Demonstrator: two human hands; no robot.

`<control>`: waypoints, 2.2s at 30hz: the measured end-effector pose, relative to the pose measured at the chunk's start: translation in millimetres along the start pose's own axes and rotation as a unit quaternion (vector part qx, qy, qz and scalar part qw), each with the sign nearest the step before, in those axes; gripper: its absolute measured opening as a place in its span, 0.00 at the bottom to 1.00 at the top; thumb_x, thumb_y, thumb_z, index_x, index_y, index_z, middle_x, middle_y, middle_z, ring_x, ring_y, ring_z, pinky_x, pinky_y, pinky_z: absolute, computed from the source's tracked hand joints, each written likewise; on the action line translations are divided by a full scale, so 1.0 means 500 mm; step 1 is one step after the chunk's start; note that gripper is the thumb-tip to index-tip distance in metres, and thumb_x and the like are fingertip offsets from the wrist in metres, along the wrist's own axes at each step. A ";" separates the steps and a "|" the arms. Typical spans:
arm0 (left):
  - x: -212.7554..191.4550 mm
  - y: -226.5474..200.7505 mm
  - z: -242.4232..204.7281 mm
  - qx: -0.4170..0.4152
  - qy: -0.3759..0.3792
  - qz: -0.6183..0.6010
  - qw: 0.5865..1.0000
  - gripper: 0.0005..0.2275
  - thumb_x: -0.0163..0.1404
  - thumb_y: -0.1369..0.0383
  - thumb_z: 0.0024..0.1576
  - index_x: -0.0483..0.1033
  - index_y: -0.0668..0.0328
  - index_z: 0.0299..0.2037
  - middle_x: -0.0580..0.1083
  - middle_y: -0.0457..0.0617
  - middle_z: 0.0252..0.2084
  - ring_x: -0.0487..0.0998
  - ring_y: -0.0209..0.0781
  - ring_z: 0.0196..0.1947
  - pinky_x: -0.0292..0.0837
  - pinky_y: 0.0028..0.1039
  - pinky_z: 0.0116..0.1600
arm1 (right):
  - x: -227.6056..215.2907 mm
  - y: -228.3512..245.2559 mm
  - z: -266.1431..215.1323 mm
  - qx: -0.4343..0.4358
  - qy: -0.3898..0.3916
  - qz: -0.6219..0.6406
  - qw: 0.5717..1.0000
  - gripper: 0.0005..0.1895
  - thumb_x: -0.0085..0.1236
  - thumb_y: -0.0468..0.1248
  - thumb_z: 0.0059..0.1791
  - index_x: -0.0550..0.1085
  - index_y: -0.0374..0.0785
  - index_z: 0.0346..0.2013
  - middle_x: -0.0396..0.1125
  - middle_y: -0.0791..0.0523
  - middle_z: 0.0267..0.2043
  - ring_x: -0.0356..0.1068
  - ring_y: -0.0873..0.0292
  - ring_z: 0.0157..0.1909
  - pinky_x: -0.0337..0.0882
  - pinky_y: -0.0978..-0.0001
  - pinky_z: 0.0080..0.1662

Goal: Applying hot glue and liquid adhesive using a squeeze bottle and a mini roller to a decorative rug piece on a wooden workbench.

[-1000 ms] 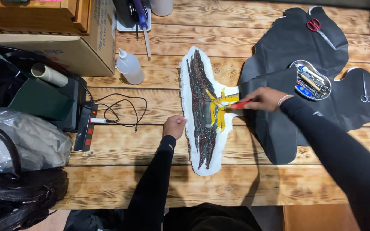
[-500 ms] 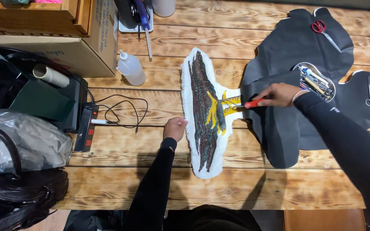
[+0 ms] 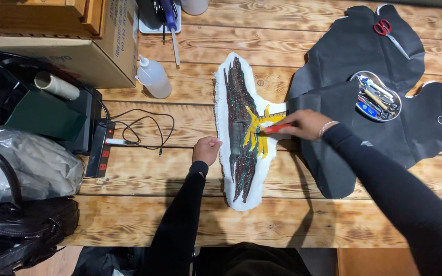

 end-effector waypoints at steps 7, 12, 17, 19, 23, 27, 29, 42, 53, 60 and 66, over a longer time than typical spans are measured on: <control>0.000 -0.012 -0.002 -0.002 0.019 -0.005 1.000 0.13 0.59 0.62 0.55 0.82 0.64 0.43 0.83 0.53 0.39 0.84 0.41 0.38 0.78 0.28 0.46 | -0.031 -0.056 -0.041 0.043 0.007 0.003 0.999 0.20 0.59 0.53 0.48 0.80 0.55 0.53 0.78 0.54 0.47 0.79 0.50 0.47 0.76 0.62 0.50; -0.005 -0.002 0.001 -0.006 0.017 0.000 1.000 0.13 0.60 0.62 0.55 0.82 0.65 0.43 0.83 0.53 0.39 0.84 0.40 0.38 0.78 0.28 0.46 | 0.004 0.033 -0.002 0.021 -0.023 -0.002 1.000 0.19 0.58 0.53 0.51 0.79 0.53 0.53 0.78 0.53 0.46 0.78 0.50 0.47 0.75 0.61 0.51; -0.001 0.000 0.001 -0.013 0.025 -0.005 1.000 0.13 0.59 0.63 0.55 0.82 0.64 0.43 0.83 0.52 0.38 0.83 0.39 0.37 0.77 0.27 0.45 | -0.019 -0.027 -0.030 0.025 -0.006 0.018 1.000 0.20 0.58 0.51 0.49 0.80 0.54 0.53 0.78 0.53 0.45 0.78 0.49 0.46 0.76 0.61 0.49; -0.005 0.001 0.003 -0.012 0.023 -0.010 1.000 0.13 0.60 0.63 0.54 0.82 0.64 0.43 0.83 0.52 0.38 0.83 0.39 0.37 0.77 0.26 0.45 | -0.017 -0.036 -0.030 0.036 0.005 0.010 0.999 0.19 0.59 0.51 0.48 0.81 0.55 0.52 0.79 0.53 0.45 0.79 0.50 0.46 0.76 0.61 0.49; -0.001 0.001 -0.002 -0.012 0.019 -0.012 1.000 0.12 0.59 0.63 0.55 0.83 0.64 0.42 0.83 0.52 0.36 0.83 0.39 0.35 0.78 0.26 0.44 | 0.008 0.032 -0.008 0.019 -0.004 -0.004 1.000 0.19 0.57 0.51 0.50 0.79 0.55 0.55 0.78 0.52 0.45 0.78 0.49 0.45 0.75 0.60 0.50; -0.005 -0.003 0.001 -0.015 0.026 -0.003 1.000 0.12 0.59 0.63 0.55 0.83 0.63 0.42 0.83 0.52 0.36 0.83 0.39 0.35 0.77 0.27 0.44 | -0.014 -0.004 -0.031 -0.012 -0.025 -0.017 0.999 0.19 0.58 0.52 0.50 0.80 0.53 0.53 0.78 0.52 0.45 0.77 0.47 0.47 0.75 0.58 0.49; -0.003 -0.004 0.001 -0.014 0.028 -0.004 1.000 0.12 0.59 0.63 0.55 0.83 0.63 0.42 0.83 0.52 0.37 0.83 0.39 0.36 0.77 0.27 0.44 | -0.022 -0.035 -0.046 0.024 -0.001 -0.003 1.000 0.19 0.58 0.51 0.48 0.80 0.55 0.53 0.78 0.54 0.44 0.78 0.49 0.46 0.75 0.59 0.50; -0.005 -0.004 0.000 -0.006 0.018 0.019 1.000 0.13 0.60 0.62 0.55 0.82 0.64 0.43 0.82 0.54 0.39 0.84 0.41 0.37 0.77 0.28 0.46 | -0.030 -0.070 -0.075 0.088 0.017 -0.016 0.996 0.19 0.60 0.51 0.46 0.81 0.60 0.51 0.79 0.55 0.45 0.78 0.48 0.47 0.75 0.59 0.51; 0.004 0.003 -0.001 0.012 0.012 -0.002 1.000 0.13 0.59 0.63 0.55 0.83 0.64 0.42 0.83 0.53 0.36 0.84 0.39 0.35 0.77 0.27 0.44 | -0.015 -0.022 -0.089 0.061 -0.010 -0.002 0.998 0.20 0.57 0.53 0.48 0.80 0.58 0.53 0.78 0.53 0.45 0.77 0.46 0.46 0.75 0.58 0.49; 0.010 0.000 -0.030 0.008 -0.025 -0.054 0.998 0.15 0.58 0.60 0.57 0.82 0.67 0.43 0.83 0.53 0.37 0.83 0.36 0.35 0.77 0.25 0.43 | 0.012 0.054 -0.084 0.024 -0.069 -0.014 0.997 0.19 0.55 0.53 0.51 0.79 0.54 0.54 0.77 0.52 0.44 0.76 0.46 0.44 0.75 0.58 0.46; 0.001 -0.017 -0.166 -0.028 0.090 -0.064 0.994 0.23 0.63 0.56 0.56 0.77 0.74 0.47 0.80 0.54 0.40 0.80 0.34 0.39 0.75 0.23 0.47 | -0.031 0.032 -0.154 0.096 -0.037 0.060 0.993 0.20 0.56 0.52 0.49 0.80 0.57 0.54 0.80 0.54 0.40 0.79 0.49 0.37 0.75 0.58 0.45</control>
Point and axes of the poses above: each hand's wrist, its own z-axis towards the middle knuckle, its own x-axis out of the palm, y = z × x, the point moved 5 cm from there along z, towards the middle knuckle
